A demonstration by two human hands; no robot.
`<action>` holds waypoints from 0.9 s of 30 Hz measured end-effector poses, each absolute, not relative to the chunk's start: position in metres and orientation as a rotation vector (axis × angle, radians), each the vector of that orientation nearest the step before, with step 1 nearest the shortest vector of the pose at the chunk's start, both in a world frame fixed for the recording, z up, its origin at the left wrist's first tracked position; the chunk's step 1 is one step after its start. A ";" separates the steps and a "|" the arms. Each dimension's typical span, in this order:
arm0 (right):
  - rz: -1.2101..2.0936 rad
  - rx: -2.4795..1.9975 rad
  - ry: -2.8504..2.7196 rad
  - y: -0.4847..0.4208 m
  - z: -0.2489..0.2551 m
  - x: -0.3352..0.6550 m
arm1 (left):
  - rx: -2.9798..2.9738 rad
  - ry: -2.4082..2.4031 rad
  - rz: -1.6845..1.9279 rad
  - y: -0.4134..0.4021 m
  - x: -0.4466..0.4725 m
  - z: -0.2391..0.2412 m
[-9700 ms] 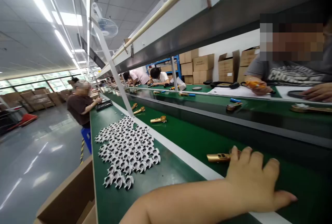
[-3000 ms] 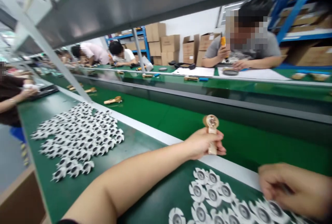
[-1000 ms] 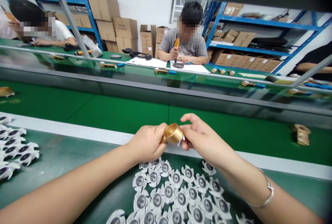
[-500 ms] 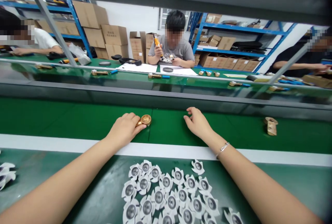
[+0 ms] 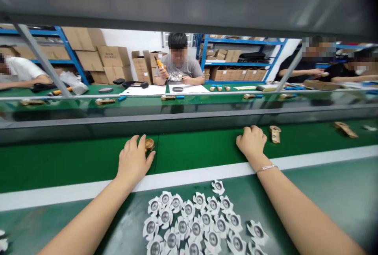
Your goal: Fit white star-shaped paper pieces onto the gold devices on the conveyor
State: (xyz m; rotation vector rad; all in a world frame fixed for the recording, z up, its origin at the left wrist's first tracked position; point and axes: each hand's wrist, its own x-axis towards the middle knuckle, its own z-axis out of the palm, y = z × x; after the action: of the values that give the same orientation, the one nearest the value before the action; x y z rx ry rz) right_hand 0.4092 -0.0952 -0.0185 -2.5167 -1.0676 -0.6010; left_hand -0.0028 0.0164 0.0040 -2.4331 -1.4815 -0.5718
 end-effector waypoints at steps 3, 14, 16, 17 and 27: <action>-0.617 -2.647 -0.736 -0.118 -0.022 0.433 | -2.532 -1.284 -0.692 0.012 0.003 0.005; -0.164 -2.765 -0.706 -0.133 -0.011 0.456 | -2.906 -1.076 -0.899 0.004 0.008 0.007; -0.117 -2.662 -0.869 -0.126 -0.006 0.440 | -3.006 -1.120 -1.036 0.003 0.010 0.005; -0.089 -2.586 -0.973 -0.121 -0.004 0.430 | -3.060 -1.167 -1.135 0.002 0.011 0.005; 0.543 -1.368 -1.833 -0.100 0.034 0.257 | -3.578 -2.300 -1.908 -0.030 0.035 0.026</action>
State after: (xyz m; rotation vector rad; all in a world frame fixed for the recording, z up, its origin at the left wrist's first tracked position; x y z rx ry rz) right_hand 0.2574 -0.1004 0.0345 -1.3676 -1.8331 0.5427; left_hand 0.0347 -0.0303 0.0262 -3.5779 -2.2997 -1.9075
